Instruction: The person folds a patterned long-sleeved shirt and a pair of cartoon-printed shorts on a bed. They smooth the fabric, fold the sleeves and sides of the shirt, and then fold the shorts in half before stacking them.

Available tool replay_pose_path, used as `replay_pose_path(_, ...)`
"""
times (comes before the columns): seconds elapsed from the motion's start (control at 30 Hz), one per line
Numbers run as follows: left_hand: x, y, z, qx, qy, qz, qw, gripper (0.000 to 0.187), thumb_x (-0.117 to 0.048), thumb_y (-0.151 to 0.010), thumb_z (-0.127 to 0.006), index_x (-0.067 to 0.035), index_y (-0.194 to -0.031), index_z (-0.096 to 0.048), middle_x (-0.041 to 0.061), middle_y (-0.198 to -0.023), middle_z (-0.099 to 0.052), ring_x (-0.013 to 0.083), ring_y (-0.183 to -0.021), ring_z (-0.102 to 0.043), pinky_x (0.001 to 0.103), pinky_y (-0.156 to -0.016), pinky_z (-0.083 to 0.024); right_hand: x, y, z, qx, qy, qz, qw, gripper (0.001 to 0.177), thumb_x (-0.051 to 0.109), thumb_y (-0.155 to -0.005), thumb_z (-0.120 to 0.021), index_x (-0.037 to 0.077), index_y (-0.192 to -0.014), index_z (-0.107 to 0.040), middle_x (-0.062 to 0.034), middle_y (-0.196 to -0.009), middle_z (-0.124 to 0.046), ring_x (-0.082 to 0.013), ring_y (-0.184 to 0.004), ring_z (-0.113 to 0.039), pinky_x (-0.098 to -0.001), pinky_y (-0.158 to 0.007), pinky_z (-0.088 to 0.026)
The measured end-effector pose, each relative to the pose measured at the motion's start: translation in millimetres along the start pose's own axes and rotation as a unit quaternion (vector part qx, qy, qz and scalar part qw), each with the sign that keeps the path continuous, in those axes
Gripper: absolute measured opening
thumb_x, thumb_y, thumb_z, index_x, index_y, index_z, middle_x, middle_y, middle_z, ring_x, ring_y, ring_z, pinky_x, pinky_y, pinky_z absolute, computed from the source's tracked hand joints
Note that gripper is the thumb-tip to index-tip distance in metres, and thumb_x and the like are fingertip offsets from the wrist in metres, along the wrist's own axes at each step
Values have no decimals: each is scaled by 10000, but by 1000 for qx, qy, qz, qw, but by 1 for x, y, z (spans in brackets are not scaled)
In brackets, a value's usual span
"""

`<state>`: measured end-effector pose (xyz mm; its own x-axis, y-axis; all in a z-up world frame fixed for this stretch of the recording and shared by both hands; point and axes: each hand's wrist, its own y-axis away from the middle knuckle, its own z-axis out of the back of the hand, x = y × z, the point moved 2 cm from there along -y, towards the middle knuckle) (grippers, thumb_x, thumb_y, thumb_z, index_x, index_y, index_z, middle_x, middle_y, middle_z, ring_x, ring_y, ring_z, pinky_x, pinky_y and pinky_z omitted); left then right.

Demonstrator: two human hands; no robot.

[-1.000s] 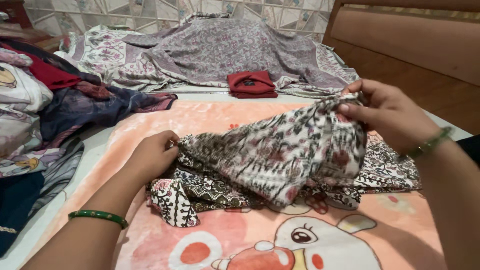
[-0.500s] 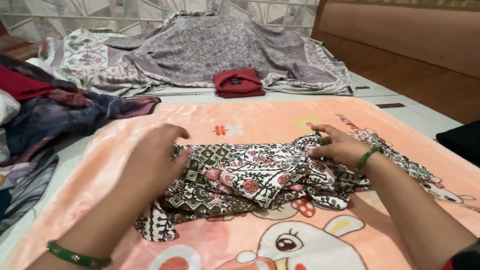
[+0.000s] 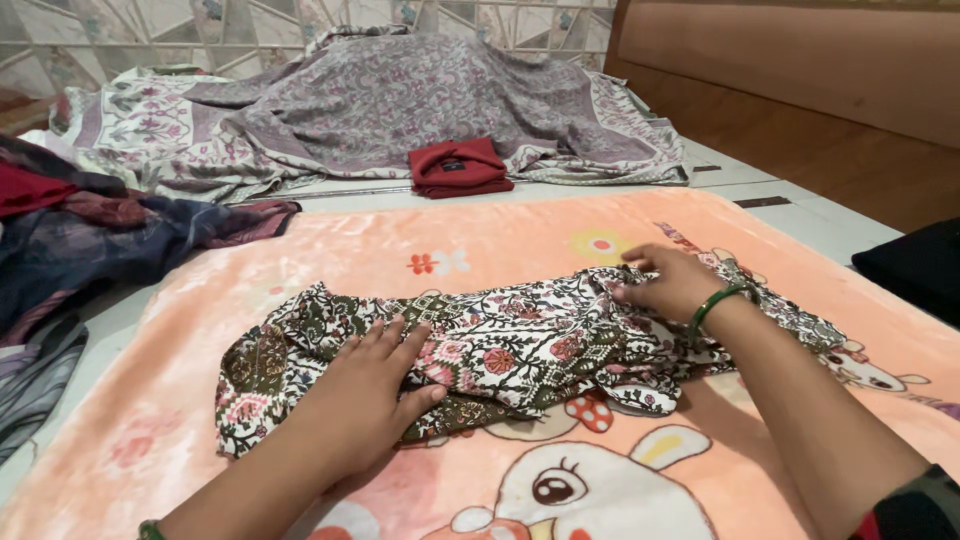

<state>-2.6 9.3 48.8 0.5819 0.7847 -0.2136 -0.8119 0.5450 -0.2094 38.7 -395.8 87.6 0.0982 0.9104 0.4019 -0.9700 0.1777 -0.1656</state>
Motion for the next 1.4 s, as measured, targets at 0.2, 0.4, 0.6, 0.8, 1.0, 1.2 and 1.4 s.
replay_pose_path(0.2, 0, 1, -2, 26, -8, 15, 1000, 817, -570, -952, -496, -205, -1636, -239, 216, -1674, -194, 387, -1497, -195, 462, -1199, -164, 8, 21, 27, 106, -75, -159, 979, 633, 447, -759, -846, 47, -1233, -720, -144, -921, -783, -243, -802, -728, -400, -760, -607)
replay_pose_path(0.4, 3, 0, -6, 22, -18, 2, 1000, 831, -585, -947, -504, -188, -1629, -247, 227, -1668, -208, 394, -1489, -211, 457, -1197, -173, 25, 33, 35, 128, 17, -161, 979, 619, 378, -691, -926, 87, -1187, -695, -124, -878, -769, -188, -731, -690, -333, -711, -561)
replay_pose_path(0.6, 2, 1, -5, 32, -19, 1, 999, 855, -587, -936, -510, -170, -1632, -236, 232, -1656, -225, 392, -1487, -209, 453, -1191, -182, 16, 28, 32, 120, -91, -145, 978, 508, 296, -766, -853, 123, -1211, -677, -125, -1095, -730, -199, -901, -658, -348, -736, -554)
replay_pose_path(0.8, 2, 1, -5, 37, -17, 2, 999, 828, -584, -945, -508, -180, -1624, -263, 228, -1662, -226, 389, -1494, -210, 457, -1199, -184, 15, 28, 36, 157, -16, -94, 983, 584, 244, -750, -916, 197, -1266, -644, -30, -1121, -728, -163, -1007, -669, -342, -810, -550)
replay_pose_path(1.0, 2, 1, -6, 48, -21, 5, 999, 831, -589, -944, -504, -183, -1625, -254, 218, -1670, -202, 381, -1499, -188, 457, -1199, -164, 16, 30, 16, 181, 94, -82, 975, 539, 100, -785, -803, 222, -1288, -650, -109, -1144, -724, -273, -1058, -698, -416, -908, -578)
replay_pose_path(1.2, -13, 1, 8, -14, -39, -21, 999, 849, -601, -923, -516, -214, -1626, -242, 210, -1687, -109, 413, -1542, -97, 486, -1182, -120, 91, 54, -2, -14, 40, 200, 979, 549, 407, -912, -699, 150, -1375, -556, -125, -1461, -542, -285, -1372, -506, -417, -1160, -397)
replay_pose_path(1.4, -32, 8, 12, -58, -24, -148, 987, 910, -646, -912, -545, -163, -1624, -246, 225, -1681, -121, 470, -1539, -74, 565, -1180, -103, 133, 86, -59, 121, 132, 340, 923, 976, 747, -842, -574, 238, -1613, -261, -198, -1686, -151, -402, -1558, -85, -620, -1183, -78)
